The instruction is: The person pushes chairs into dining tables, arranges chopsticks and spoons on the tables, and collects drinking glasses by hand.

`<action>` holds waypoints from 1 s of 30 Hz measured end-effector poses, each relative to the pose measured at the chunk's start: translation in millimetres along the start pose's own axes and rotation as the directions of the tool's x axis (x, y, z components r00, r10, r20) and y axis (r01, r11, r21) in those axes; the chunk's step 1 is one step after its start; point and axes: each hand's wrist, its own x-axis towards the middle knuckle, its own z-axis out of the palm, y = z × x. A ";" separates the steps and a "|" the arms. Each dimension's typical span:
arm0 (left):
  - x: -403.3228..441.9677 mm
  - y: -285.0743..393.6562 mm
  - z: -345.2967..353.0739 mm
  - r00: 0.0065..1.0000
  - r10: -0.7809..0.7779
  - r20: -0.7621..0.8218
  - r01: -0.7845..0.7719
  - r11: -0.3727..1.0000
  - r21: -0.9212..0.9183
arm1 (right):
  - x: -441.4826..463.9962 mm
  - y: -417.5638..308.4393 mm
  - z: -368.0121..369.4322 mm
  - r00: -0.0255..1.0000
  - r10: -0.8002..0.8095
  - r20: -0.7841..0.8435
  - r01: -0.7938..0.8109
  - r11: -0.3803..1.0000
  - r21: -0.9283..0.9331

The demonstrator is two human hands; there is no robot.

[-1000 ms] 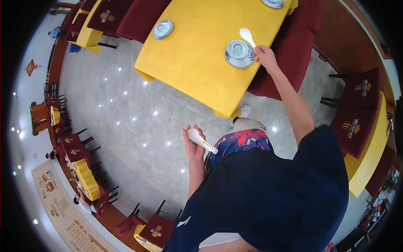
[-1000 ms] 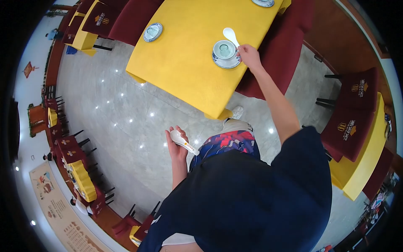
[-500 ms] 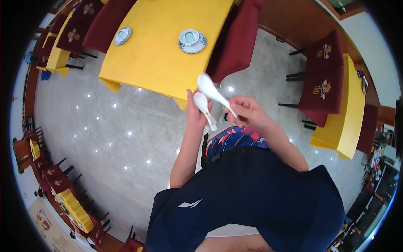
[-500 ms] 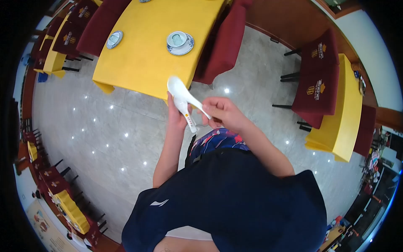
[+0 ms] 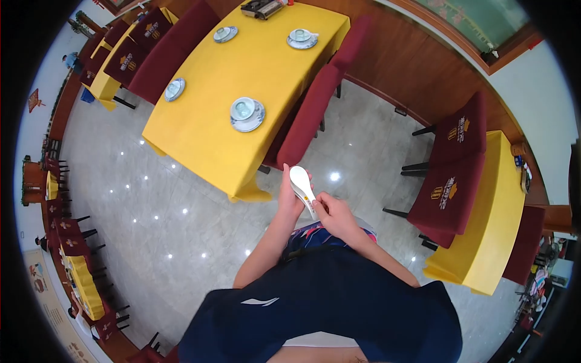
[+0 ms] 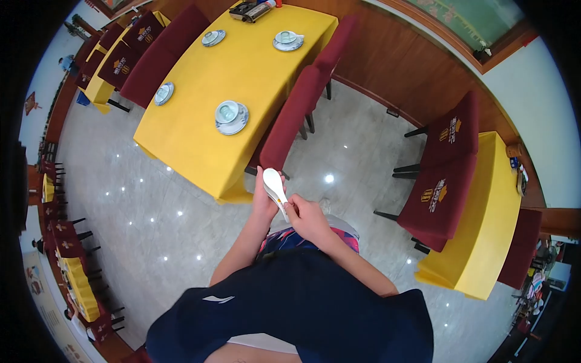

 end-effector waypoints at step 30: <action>324.2 -41.6 289.4 0.934 -0.258 0.249 0.279 0.959 -0.056 | 305.6 112.9 -271.4 0.887 0.319 0.334 -0.436 0.816 0.379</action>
